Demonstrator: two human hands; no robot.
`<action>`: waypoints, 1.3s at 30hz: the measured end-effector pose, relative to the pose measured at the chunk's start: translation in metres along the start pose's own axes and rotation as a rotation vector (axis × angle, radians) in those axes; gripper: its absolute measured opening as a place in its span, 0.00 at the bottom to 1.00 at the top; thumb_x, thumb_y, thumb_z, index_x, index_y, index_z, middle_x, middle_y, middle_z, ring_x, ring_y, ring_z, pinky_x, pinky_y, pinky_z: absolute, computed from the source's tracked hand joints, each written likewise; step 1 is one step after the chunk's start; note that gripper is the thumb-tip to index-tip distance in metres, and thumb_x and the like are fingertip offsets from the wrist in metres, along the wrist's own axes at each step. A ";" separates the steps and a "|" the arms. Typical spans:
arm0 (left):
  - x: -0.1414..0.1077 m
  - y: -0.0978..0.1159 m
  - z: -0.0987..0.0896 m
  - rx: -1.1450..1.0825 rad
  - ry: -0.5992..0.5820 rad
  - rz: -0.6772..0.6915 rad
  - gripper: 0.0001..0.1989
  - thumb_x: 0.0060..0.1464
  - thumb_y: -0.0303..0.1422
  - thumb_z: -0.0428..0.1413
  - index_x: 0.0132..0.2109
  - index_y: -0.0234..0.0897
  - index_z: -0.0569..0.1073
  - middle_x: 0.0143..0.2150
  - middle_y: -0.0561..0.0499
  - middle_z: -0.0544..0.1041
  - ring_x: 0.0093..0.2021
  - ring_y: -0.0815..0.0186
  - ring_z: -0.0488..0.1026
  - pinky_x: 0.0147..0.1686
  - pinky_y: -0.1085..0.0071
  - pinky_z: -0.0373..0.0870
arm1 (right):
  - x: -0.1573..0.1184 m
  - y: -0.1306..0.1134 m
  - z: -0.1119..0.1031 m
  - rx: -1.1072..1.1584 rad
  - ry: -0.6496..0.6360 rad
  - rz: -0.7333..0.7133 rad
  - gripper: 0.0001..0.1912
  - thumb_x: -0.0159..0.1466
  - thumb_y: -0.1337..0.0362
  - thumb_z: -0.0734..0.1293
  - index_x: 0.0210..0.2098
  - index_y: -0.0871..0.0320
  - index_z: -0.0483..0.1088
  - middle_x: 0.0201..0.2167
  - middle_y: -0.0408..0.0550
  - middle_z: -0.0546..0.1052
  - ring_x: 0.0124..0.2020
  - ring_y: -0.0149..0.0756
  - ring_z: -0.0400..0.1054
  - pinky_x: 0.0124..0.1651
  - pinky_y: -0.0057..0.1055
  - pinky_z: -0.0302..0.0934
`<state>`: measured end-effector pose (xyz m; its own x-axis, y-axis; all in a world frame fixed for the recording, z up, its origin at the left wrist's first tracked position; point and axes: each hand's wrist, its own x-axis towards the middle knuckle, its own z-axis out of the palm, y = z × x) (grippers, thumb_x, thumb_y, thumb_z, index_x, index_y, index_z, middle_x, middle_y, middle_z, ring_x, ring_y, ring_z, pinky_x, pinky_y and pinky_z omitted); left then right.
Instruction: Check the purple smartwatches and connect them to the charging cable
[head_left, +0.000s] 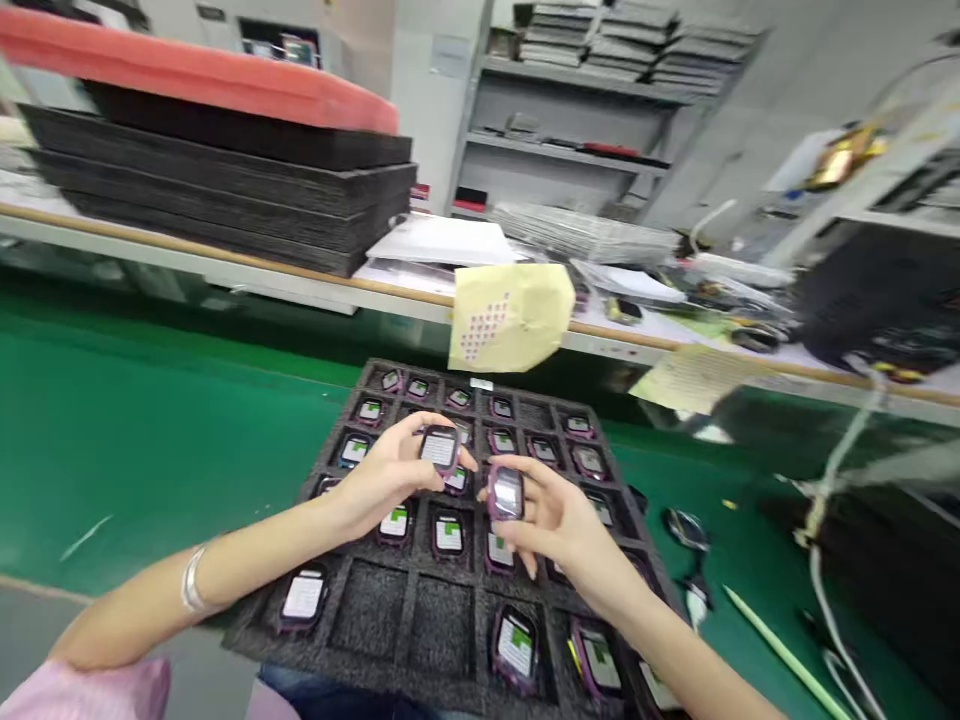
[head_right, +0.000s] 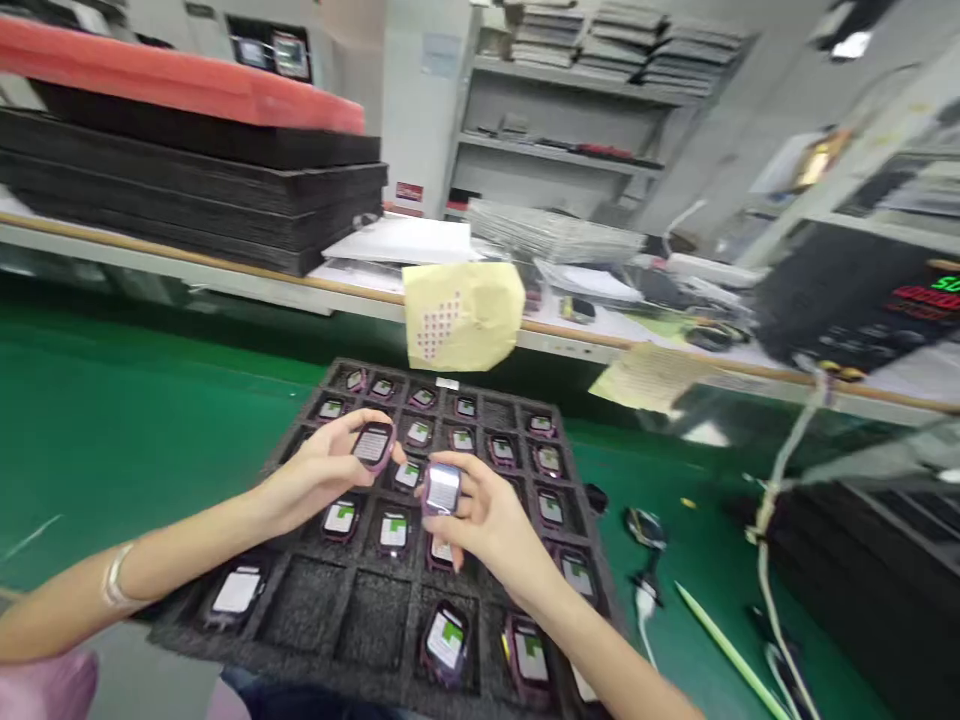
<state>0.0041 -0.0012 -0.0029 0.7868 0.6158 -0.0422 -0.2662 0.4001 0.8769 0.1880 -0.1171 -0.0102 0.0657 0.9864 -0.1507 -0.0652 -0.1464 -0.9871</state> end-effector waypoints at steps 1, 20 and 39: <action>0.002 -0.004 0.001 0.014 0.016 -0.019 0.26 0.38 0.16 0.54 0.48 0.35 0.65 0.35 0.51 0.76 0.37 0.69 0.69 0.37 0.74 0.62 | -0.002 0.000 0.002 0.025 0.018 -0.017 0.33 0.51 0.70 0.73 0.54 0.55 0.61 0.40 0.50 0.73 0.26 0.28 0.68 0.18 0.20 0.64; 0.009 -0.036 0.001 0.113 -0.099 -0.022 0.15 0.59 0.33 0.53 0.52 0.34 0.67 0.39 0.44 0.76 0.39 0.62 0.75 0.35 0.66 0.76 | -0.013 0.003 0.003 -0.163 0.285 -0.222 0.12 0.64 0.59 0.65 0.44 0.57 0.73 0.28 0.46 0.76 0.17 0.27 0.66 0.16 0.23 0.57; -0.004 -0.031 0.006 0.030 -0.080 -0.057 0.21 0.57 0.30 0.54 0.58 0.37 0.63 0.38 0.47 0.75 0.37 0.64 0.74 0.38 0.65 0.74 | -0.056 -0.029 0.033 0.044 -0.004 -0.239 0.29 0.55 0.63 0.74 0.54 0.48 0.65 0.43 0.51 0.76 0.29 0.35 0.75 0.26 0.27 0.70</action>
<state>0.0129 -0.0201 -0.0274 0.8426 0.5358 -0.0545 -0.2041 0.4114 0.8883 0.1530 -0.1656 0.0289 0.0804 0.9929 0.0871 -0.0912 0.0944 -0.9913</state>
